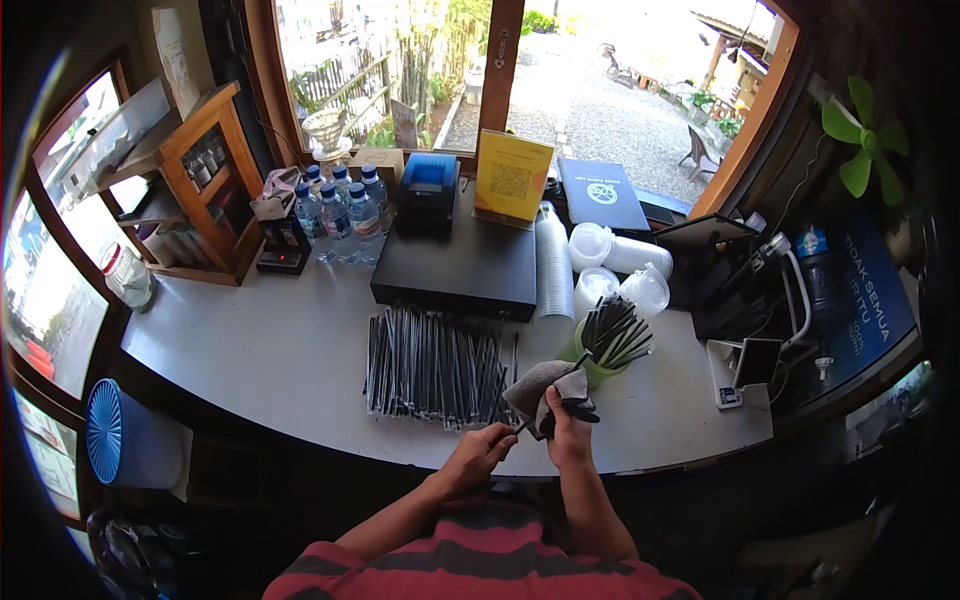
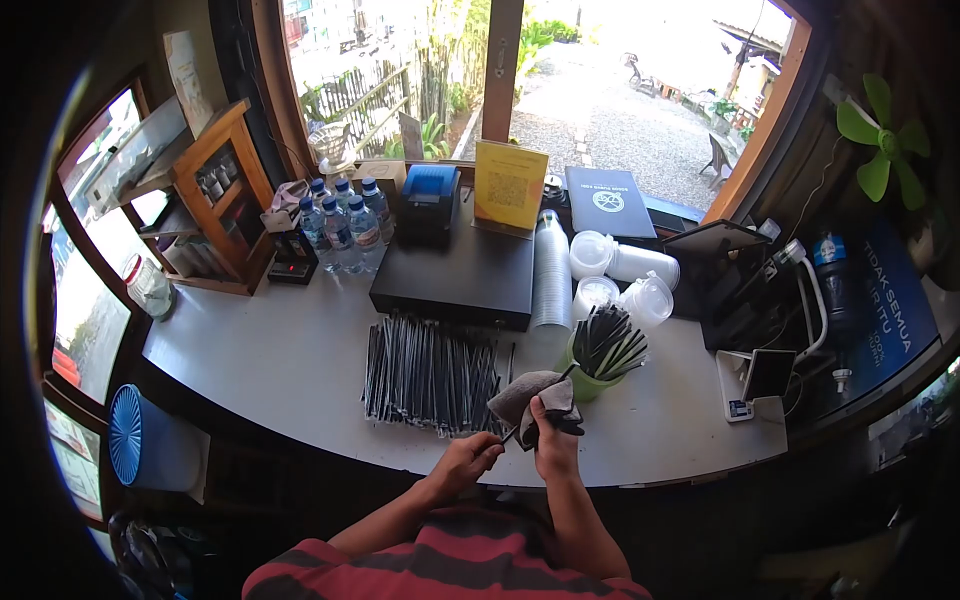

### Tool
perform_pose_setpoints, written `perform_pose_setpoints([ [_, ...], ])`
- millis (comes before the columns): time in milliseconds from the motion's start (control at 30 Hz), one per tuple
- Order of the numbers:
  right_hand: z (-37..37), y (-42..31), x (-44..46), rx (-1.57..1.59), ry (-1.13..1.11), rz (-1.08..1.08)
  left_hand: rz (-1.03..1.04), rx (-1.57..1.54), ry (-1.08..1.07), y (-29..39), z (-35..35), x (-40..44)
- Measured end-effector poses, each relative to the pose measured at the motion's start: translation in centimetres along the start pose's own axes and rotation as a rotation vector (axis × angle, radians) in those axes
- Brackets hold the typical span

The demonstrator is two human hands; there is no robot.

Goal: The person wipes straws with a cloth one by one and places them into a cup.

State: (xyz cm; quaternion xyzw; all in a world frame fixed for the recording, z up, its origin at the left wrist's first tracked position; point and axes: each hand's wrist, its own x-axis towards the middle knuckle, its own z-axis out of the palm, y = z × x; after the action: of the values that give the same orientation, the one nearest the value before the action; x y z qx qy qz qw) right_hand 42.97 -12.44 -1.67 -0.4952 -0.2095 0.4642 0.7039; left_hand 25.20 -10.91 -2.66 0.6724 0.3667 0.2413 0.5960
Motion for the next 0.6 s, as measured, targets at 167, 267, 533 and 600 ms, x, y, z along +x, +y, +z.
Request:
perform_pose_setpoints([
  [167, -0.5, 1.0, -1.5, -0.045, -0.102, 0.073, 0.251, 0.026, 0.149, -1.7, 0.8, 0.3],
  [267, -0.8, -0.6, -1.3, -0.034, -0.065, 0.041, 0.234, 0.042, 0.058, -1.0, 0.6, 0.0],
  [533, -1.9, -1.6, -1.3, -0.137, -0.291, 0.014, -0.06, -0.186, -0.078, 1.9, 0.9, 0.8],
  [600, -3.7, -3.4, 0.3, -0.322, -0.251, -0.036, -0.14, -0.4, -0.189, 1.8, 0.7, 1.2],
])
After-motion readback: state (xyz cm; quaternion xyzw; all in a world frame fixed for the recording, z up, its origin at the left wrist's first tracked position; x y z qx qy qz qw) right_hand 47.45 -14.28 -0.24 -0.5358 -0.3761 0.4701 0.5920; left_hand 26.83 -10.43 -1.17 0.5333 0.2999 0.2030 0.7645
